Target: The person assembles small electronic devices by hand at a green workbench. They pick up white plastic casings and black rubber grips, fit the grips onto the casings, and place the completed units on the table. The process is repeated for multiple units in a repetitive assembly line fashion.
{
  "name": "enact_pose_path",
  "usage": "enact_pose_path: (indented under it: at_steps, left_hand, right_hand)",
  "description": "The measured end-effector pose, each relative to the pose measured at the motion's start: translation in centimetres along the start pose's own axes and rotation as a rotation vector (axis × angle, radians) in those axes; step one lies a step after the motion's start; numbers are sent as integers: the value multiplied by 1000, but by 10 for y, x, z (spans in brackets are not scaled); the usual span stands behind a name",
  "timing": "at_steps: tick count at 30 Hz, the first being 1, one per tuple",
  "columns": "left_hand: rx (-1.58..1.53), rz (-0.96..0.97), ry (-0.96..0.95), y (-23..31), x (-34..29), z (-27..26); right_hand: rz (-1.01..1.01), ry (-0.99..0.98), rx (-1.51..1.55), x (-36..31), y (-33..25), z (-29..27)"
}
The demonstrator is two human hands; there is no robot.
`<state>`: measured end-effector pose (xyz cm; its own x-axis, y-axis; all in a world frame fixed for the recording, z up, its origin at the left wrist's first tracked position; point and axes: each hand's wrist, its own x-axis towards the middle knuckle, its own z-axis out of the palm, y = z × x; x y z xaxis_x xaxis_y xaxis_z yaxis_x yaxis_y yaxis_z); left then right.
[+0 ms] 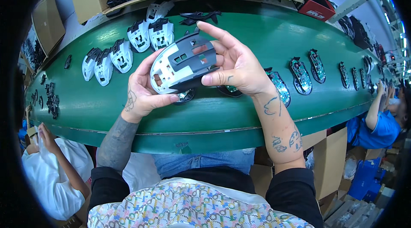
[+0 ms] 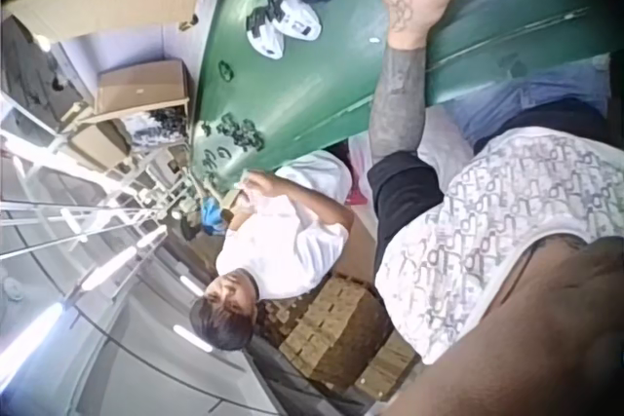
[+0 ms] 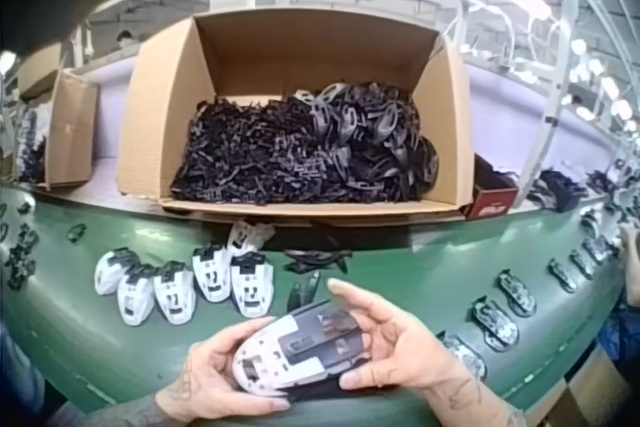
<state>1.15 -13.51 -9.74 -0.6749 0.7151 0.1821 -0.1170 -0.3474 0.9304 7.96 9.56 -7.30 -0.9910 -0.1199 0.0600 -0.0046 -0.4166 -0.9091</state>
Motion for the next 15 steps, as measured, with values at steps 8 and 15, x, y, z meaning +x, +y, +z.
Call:
enact_pose_path:
  at_steps: [8, 15]
  left_hand:
    - [-23, -14, -42, 2, -3, -2]
    - [-169, -76, 22, 1, 0, -5]
  right_hand:
    - [-108, -123, -37, 2, 6, -5]
    - [51, -8, 104, 5, 8, 3]
